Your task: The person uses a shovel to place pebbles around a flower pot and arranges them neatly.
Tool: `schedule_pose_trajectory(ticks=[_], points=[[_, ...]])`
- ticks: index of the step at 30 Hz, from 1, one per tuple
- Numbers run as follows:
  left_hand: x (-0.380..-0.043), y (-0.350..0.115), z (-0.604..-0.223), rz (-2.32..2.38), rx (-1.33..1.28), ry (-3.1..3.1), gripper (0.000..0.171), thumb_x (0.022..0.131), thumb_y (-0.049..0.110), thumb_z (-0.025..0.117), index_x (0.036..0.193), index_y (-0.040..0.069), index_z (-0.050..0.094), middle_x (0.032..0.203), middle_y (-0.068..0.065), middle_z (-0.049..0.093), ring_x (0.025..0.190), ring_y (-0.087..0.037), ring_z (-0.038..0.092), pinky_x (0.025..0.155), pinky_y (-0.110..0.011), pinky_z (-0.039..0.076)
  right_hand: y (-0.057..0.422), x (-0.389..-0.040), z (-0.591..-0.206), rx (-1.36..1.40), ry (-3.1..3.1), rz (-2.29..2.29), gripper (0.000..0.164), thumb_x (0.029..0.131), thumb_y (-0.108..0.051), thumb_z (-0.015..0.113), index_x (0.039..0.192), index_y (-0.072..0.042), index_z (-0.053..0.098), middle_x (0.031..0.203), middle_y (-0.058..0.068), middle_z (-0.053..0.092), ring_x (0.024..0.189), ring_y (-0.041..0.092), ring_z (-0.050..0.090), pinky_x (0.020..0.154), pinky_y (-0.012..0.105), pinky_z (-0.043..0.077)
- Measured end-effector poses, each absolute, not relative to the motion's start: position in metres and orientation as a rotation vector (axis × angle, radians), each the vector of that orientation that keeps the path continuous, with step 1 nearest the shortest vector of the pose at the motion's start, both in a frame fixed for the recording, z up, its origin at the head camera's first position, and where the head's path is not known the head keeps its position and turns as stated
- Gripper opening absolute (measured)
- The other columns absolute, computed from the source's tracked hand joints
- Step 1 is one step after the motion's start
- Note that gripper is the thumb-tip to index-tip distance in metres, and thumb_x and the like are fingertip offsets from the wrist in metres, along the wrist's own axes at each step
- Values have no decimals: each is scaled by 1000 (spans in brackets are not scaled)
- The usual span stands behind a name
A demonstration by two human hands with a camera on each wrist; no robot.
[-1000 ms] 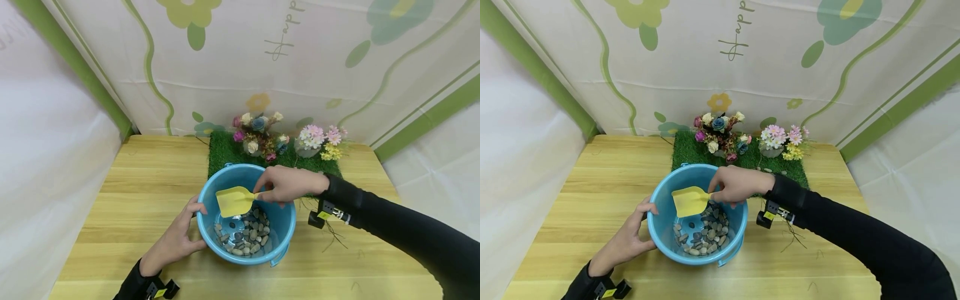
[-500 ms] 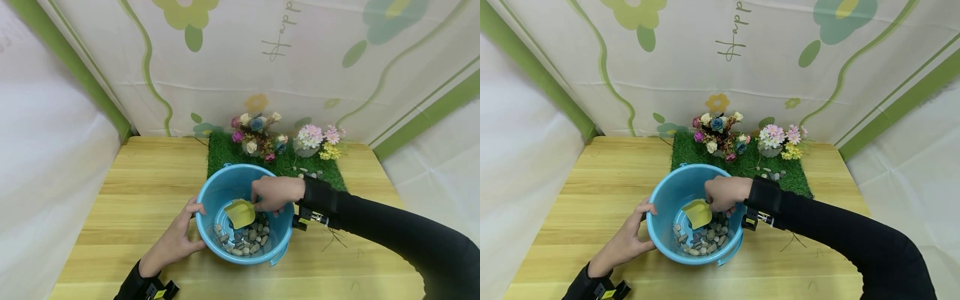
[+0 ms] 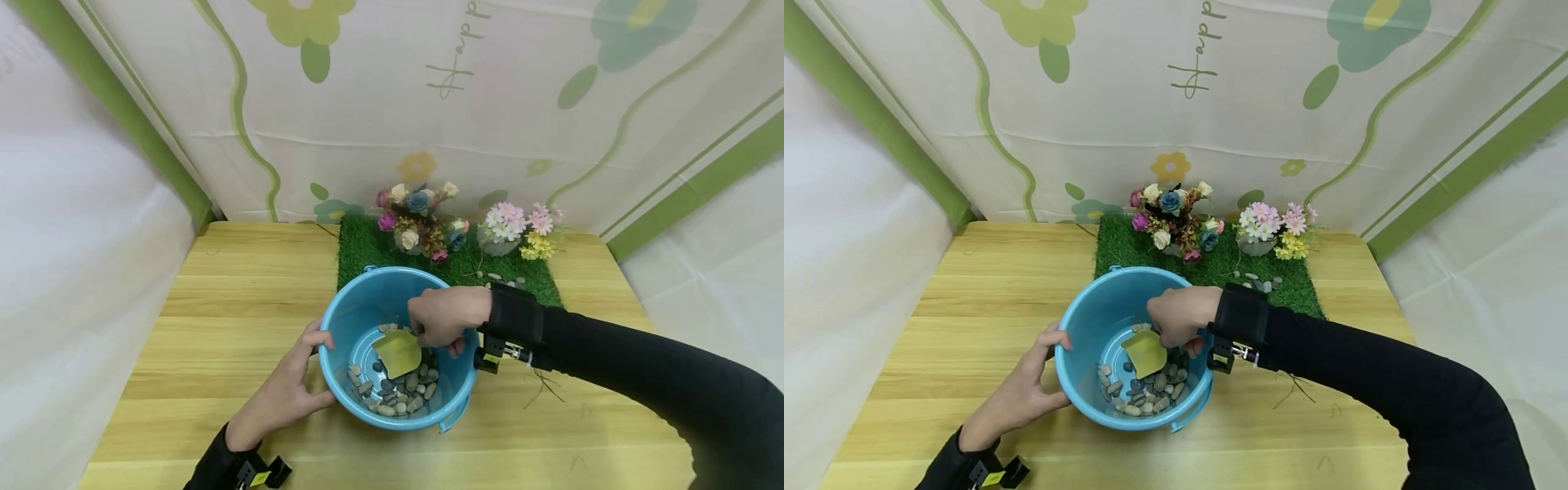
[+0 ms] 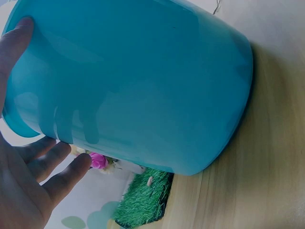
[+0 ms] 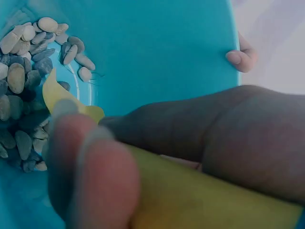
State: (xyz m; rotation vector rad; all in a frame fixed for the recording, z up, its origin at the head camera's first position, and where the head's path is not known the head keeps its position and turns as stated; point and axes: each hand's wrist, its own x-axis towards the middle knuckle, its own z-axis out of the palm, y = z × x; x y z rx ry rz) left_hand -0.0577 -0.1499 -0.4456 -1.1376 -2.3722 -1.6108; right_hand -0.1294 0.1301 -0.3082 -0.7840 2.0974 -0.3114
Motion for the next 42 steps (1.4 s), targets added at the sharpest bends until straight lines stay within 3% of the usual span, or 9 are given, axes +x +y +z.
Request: schedule_pose_trajectory(ticks=[4, 9, 16, 22, 29, 42], points=[[-58, -150, -446, -1612, -1148, -2362, 68, 74, 7, 88, 120, 11, 37, 155, -23, 33, 130, -46, 45, 97, -51, 50, 124, -132, -302, -805, 2086, -261, 48, 102, -4, 58, 55, -14, 55, 49, 3, 59, 44, 13, 60, 47, 24, 48], [-59, -151, -447, -1614, -1153, -2352, 66, 76, 11, 87, 120, 10, 38, 153, -25, 35, 131, -40, 45, 97, -51, 50, 113, -135, -305, -790, 2102, -182, 52, 102, -4, 55, 54, -16, 41, 46, 3, 52, 41, 13, 55, 46, 24, 35], [-59, -149, -447, -1620, -1152, -2352, 67, 75, 11, 88, 120, 11, 38, 154, -25, 34, 133, -42, 44, 96, -57, 50, 105, -138, -320, -715, 2112, -96, 32, 102, -5, 57, 70, -11, 57, 48, 4, 57, 42, 13, 56, 44, 24, 38], [-58, -149, -446, -1614, -1137, -2372, 68, 74, 10, 88, 120, 12, 38, 154, -24, 34, 132, -47, 44, 96, -58, 49, 109, -143, -326, -732, 2091, -85, 50, 101, -7, 59, 54, -15, 47, 46, 2, 50, 40, 12, 50, 45, 24, 32], [-57, -149, -445, -1610, -1121, -2387, 68, 75, 12, 88, 120, 13, 38, 154, -25, 34, 130, -47, 45, 97, -55, 50, 109, -149, -329, -681, 2030, -148, 43, 102, -10, 59, 59, -6, 63, 50, 4, 58, 43, 13, 55, 46, 24, 42], [-58, -151, -447, -1629, -1140, -2371, 64, 80, 15, 87, 120, 12, 37, 154, -21, 34, 130, -46, 46, 95, -56, 50, 106, -157, -343, -752, 1911, -334, 47, 103, -8, 57, 56, -9, 51, 54, 6, 60, 47, 13, 58, 49, 24, 49]])
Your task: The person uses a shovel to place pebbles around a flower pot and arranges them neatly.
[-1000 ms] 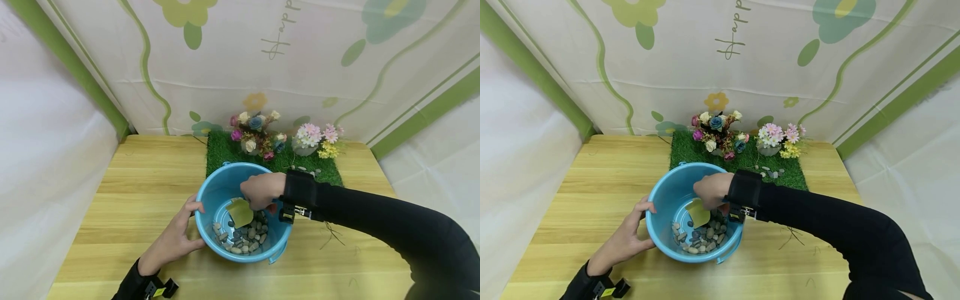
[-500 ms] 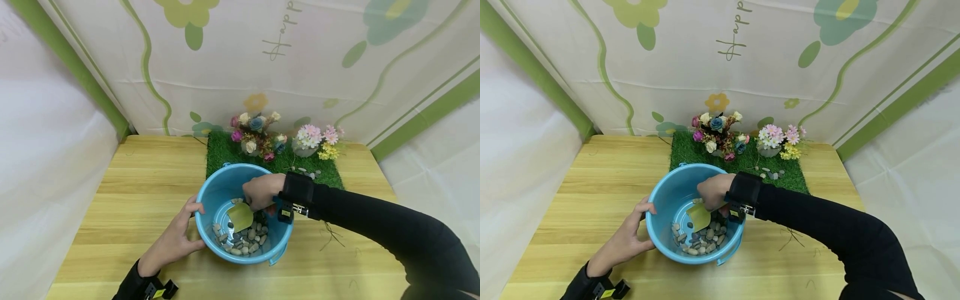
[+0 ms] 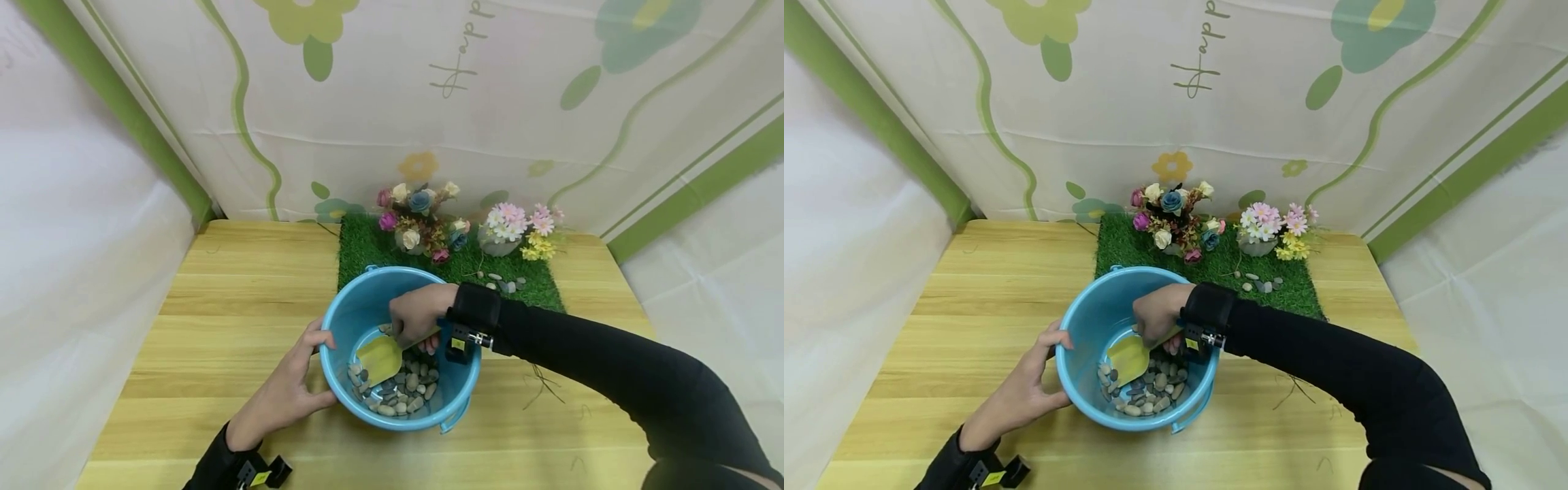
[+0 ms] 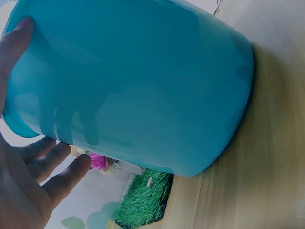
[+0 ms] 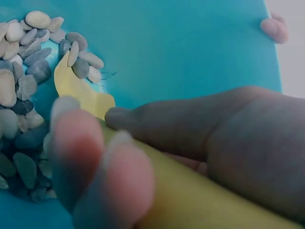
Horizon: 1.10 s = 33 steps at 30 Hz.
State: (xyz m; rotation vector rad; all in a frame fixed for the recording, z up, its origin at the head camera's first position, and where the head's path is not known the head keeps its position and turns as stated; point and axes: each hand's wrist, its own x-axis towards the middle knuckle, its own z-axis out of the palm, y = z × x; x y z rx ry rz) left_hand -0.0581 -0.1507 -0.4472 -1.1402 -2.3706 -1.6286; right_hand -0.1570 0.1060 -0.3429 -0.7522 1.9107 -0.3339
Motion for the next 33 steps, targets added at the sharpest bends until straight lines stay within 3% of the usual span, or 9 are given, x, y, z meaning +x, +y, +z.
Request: schedule_pose_trajectory(ticks=[12, 16, 21, 23, 27, 30, 33], points=[[-59, -150, -447, -1634, -1141, -2371, 67, 76, 10, 88, 120, 11, 37, 154, -22, 34, 130, -47, 45, 96, -52, 51, 108, -163, -352, -779, 1853, -425, 41, 104, -9, 58, 63, -2, 59, 56, 5, 60, 49, 15, 57, 50, 24, 46], [-59, -150, -447, -1642, -1138, -2371, 66, 77, 11, 88, 119, 8, 37, 153, -24, 34, 129, -48, 45, 96, -53, 50, 108, -162, -352, -794, 1870, -402, 38, 104, -11, 58, 70, 4, 65, 57, 3, 61, 56, 30, 61, 50, 25, 46], [-59, -150, -447, -1649, -1148, -2356, 63, 83, 25, 86, 119, 7, 37, 152, -27, 35, 128, -50, 45, 96, -55, 50, 108, -162, -353, -828, 1871, -399, 39, 105, -10, 57, 69, 1, 66, 58, 3, 62, 69, 44, 62, 50, 24, 45], [-59, -150, -447, -1646, -1147, -2358, 63, 83, 26, 86, 119, 8, 37, 152, -26, 35, 129, -50, 45, 96, -55, 50, 108, -164, -353, -836, 1867, -400, 39, 104, -10, 57, 68, -3, 67, 58, 3, 62, 68, 43, 62, 50, 23, 45], [-59, -150, -445, -1644, -1132, -2375, 67, 77, 13, 88, 120, 12, 37, 154, -24, 34, 131, -48, 44, 97, -55, 49, 108, -166, -354, -844, 1853, -393, 40, 104, -10, 57, 67, -11, 69, 59, 2, 62, 66, 42, 61, 51, 23, 46], [-58, -150, -445, -1641, -1131, -2375, 68, 76, 12, 88, 120, 13, 37, 155, -22, 34, 132, -46, 44, 97, -55, 49, 109, -168, -355, -860, 1834, -401, 40, 104, -10, 56, 66, -9, 68, 60, 3, 62, 57, 30, 60, 50, 24, 45], [-59, -150, -446, -1636, -1141, -2371, 68, 75, 11, 89, 120, 13, 37, 155, -21, 34, 132, -44, 45, 97, -53, 50, 112, -170, -354, -872, 1802, -419, 35, 105, -9, 55, 76, -9, 74, 63, 4, 65, 52, 16, 58, 52, 24, 47]])
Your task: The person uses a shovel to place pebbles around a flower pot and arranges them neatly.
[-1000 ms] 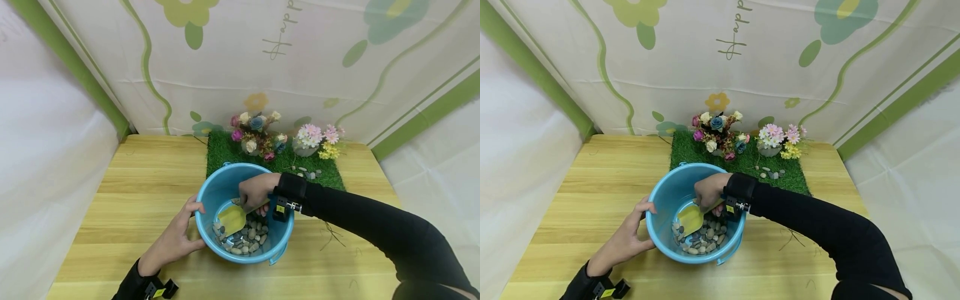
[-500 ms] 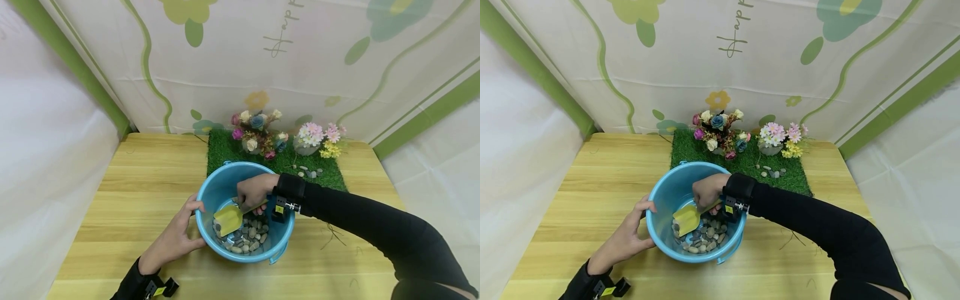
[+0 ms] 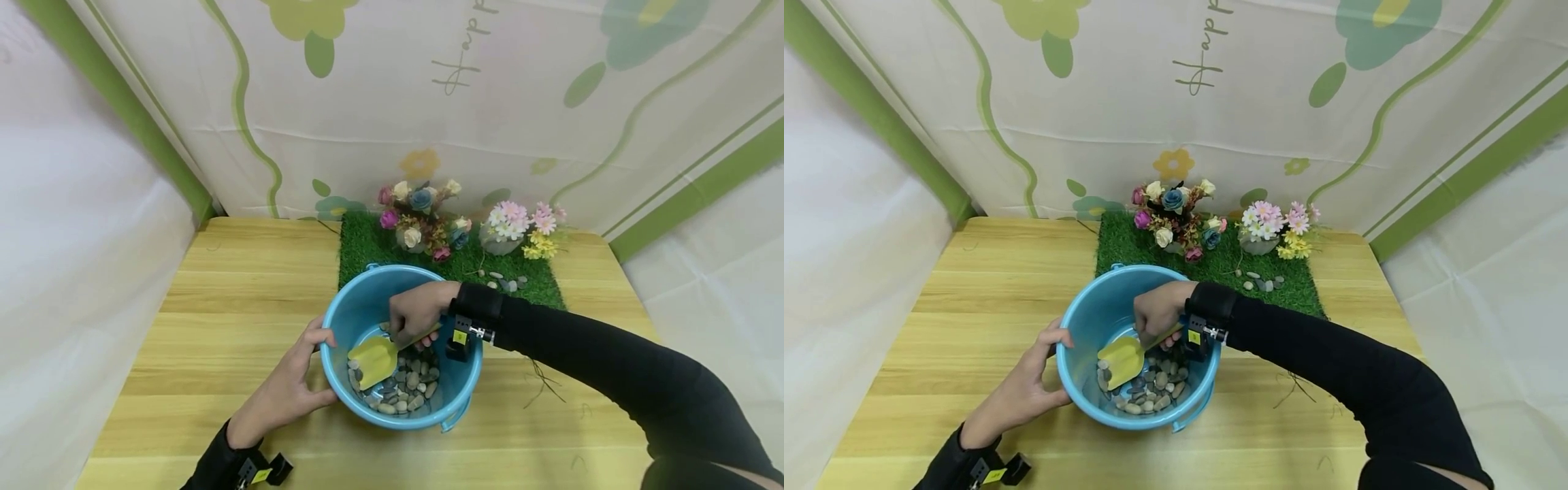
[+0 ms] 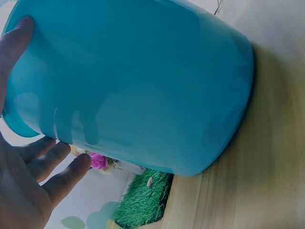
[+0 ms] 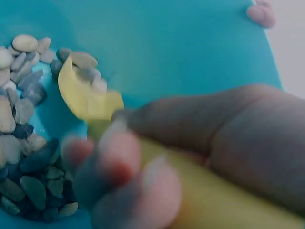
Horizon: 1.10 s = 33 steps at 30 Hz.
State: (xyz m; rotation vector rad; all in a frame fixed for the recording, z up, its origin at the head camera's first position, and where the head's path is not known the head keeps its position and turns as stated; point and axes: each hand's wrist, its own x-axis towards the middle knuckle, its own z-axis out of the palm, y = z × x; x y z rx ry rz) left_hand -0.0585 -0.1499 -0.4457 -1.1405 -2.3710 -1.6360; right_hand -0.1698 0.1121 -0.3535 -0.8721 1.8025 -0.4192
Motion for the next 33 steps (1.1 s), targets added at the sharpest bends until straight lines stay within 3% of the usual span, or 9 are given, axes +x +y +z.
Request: schedule_pose_trajectory(ticks=[6, 15, 18, 24, 29, 33], points=[[-59, -151, -447, -1642, -1146, -2363, 69, 75, 8, 88, 120, 12, 37, 154, -20, 35, 132, -41, 44, 97, -50, 50, 116, -173, -350, -886, 1760, -436, 26, 105, -9, 56, 98, -13, 80, 69, 5, 69, 54, 12, 60, 55, 26, 52], [-60, -151, -448, -1635, -1151, -2369, 66, 78, 15, 88, 120, 13, 37, 155, -18, 34, 133, -40, 43, 98, -54, 49, 119, -175, -346, -987, 1682, -470, 31, 105, -12, 57, 80, -13, 75, 69, 10, 67, 54, 13, 58, 55, 26, 51], [-60, -151, -448, -1633, -1153, -2364, 66, 77, 12, 89, 119, 12, 37, 154, -18, 35, 132, -39, 44, 98, -52, 49, 121, -177, -340, -1044, 1633, -495, 31, 106, -11, 56, 80, -11, 72, 70, 10, 66, 56, 16, 59, 56, 27, 51], [-60, -151, -448, -1635, -1154, -2361, 67, 76, 8, 88, 120, 12, 37, 154, -17, 35, 131, -38, 46, 97, -50, 50, 128, -182, -329, -1095, 1594, -539, 22, 106, -11, 57, 100, -11, 77, 73, 5, 67, 59, 27, 61, 57, 30, 53], [-61, -151, -448, -1632, -1153, -2365, 66, 78, 11, 88, 120, 12, 37, 154, -17, 36, 131, -38, 45, 97, -51, 50, 131, -183, -325, -1102, 1576, -551, 21, 105, -10, 57, 108, -10, 77, 72, -1, 67, 56, 18, 60, 57, 30, 54], [-61, -151, -448, -1625, -1162, -2357, 65, 80, 17, 88, 120, 11, 38, 154, -18, 35, 133, -40, 43, 98, -52, 50, 135, -184, -322, -1107, 1557, -574, 21, 105, -11, 57, 114, -10, 76, 74, 8, 68, 56, 15, 59, 57, 31, 54]])
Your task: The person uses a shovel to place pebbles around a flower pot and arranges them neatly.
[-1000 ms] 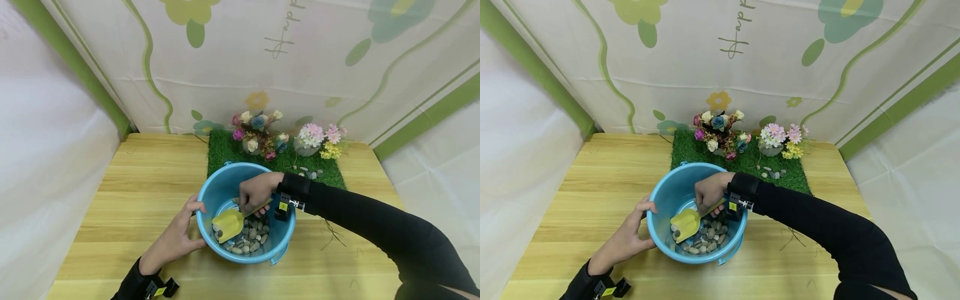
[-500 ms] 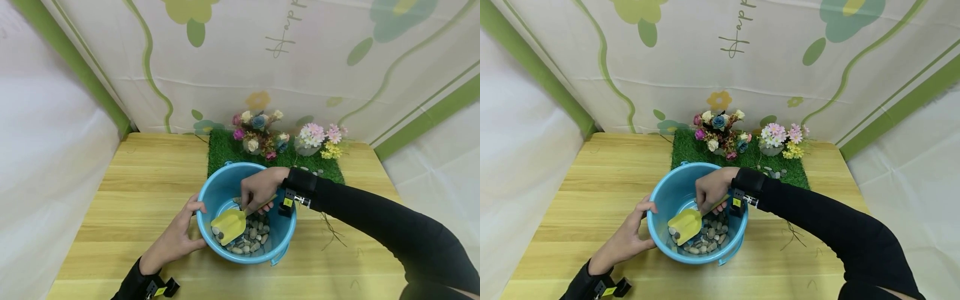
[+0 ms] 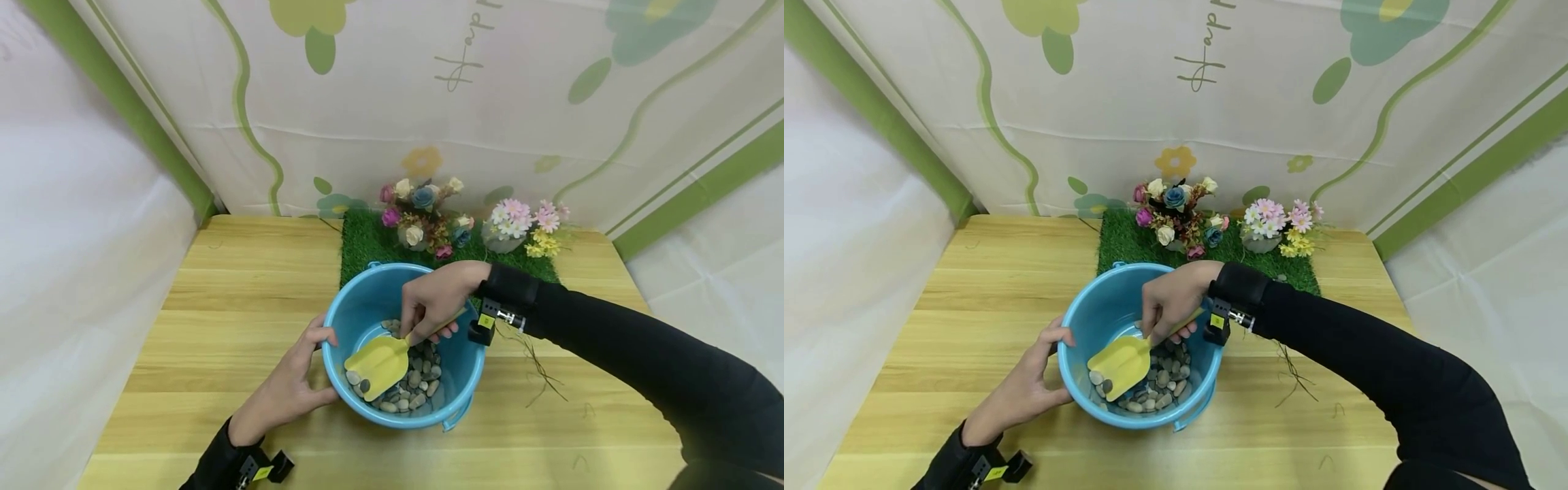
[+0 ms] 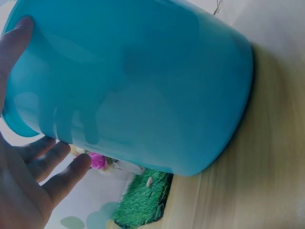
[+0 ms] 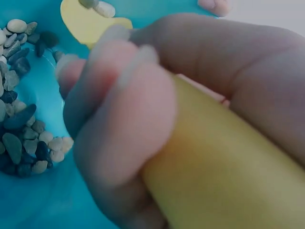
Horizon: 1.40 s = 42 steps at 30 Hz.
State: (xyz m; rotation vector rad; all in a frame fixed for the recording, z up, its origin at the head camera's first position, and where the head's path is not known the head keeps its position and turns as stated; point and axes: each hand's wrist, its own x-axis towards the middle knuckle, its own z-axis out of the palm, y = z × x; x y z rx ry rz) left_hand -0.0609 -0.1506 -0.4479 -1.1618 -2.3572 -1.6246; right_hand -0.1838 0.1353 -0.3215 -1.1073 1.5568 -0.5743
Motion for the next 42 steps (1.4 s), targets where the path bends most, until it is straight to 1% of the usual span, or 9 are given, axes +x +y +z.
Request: schedule_pose_trajectory(ticks=[4, 7, 10, 18, 22, 26, 33, 38, 42], points=[[-61, -150, -448, -1620, -1165, -2349, 61, 86, 33, 84, 120, 11, 38, 155, -19, 34, 134, -42, 42, 97, -52, 50, 141, -184, -315, -1107, 1544, -602, 23, 105, -13, 58, 121, -8, 74, 80, 18, 68, 57, 18, 59, 57, 32, 54], [-61, -150, -449, -1614, -1162, -2346, 59, 90, 45, 77, 120, 12, 38, 155, -21, 34, 133, -44, 42, 97, -53, 50, 146, -184, -311, -1097, 1553, -620, 26, 105, -14, 58, 126, -7, 71, 81, 15, 70, 58, 19, 59, 58, 32, 54], [-61, -150, -449, -1615, -1164, -2345, 59, 90, 48, 75, 119, 12, 38, 155, -23, 33, 133, -46, 42, 97, -53, 50, 151, -184, -310, -1089, 1559, -645, 28, 105, -15, 59, 130, -8, 69, 82, 11, 71, 58, 20, 60, 57, 33, 54], [-60, -150, -448, -1627, -1167, -2347, 59, 90, 45, 76, 119, 12, 38, 152, -25, 35, 130, -48, 44, 96, -53, 51, 164, -185, -312, -1103, 1504, -741, 30, 106, -14, 57, 133, -9, 67, 81, 12, 71, 55, 30, 58, 55, 32, 52], [-60, -150, -448, -1633, -1157, -2354, 59, 91, 47, 75, 119, 12, 38, 152, -26, 35, 130, -46, 46, 96, -53, 51, 170, -185, -313, -1109, 1497, -776, 31, 105, -12, 57, 134, -7, 66, 81, 17, 70, 55, 33, 57, 57, 32, 53], [-60, -150, -447, -1632, -1149, -2362, 59, 90, 47, 76, 120, 12, 38, 152, -27, 35, 129, -44, 47, 96, -52, 51, 175, -184, -312, -1088, 1496, -787, 31, 106, -12, 56, 135, -9, 65, 82, 21, 69, 55, 37, 56, 58, 33, 53], [-60, -150, -445, -1627, -1144, -2371, 62, 84, 30, 86, 120, 12, 38, 154, -21, 35, 130, -44, 46, 95, -49, 51, 184, -184, -311, -1075, 1514, -797, 32, 107, -14, 54, 136, -13, 65, 82, 16, 71, 53, 30, 56, 55, 33, 52], [-60, -151, -446, -1621, -1147, -2367, 65, 80, 20, 88, 120, 12, 38, 155, -18, 34, 130, -46, 45, 95, -49, 52, 192, -184, -308, -1084, 1520, -839, 30, 106, -11, 55, 134, -11, 67, 80, 15, 71, 51, 37, 54, 54, 33, 52], [-60, -151, -446, -1621, -1139, -2380, 65, 81, 23, 88, 120, 12, 37, 155, -20, 34, 132, -44, 44, 95, -50, 52, 198, -184, -303, -1075, 1532, -864, 30, 105, -9, 55, 133, -11, 67, 80, 15, 70, 51, 38, 53, 54, 34, 52]])
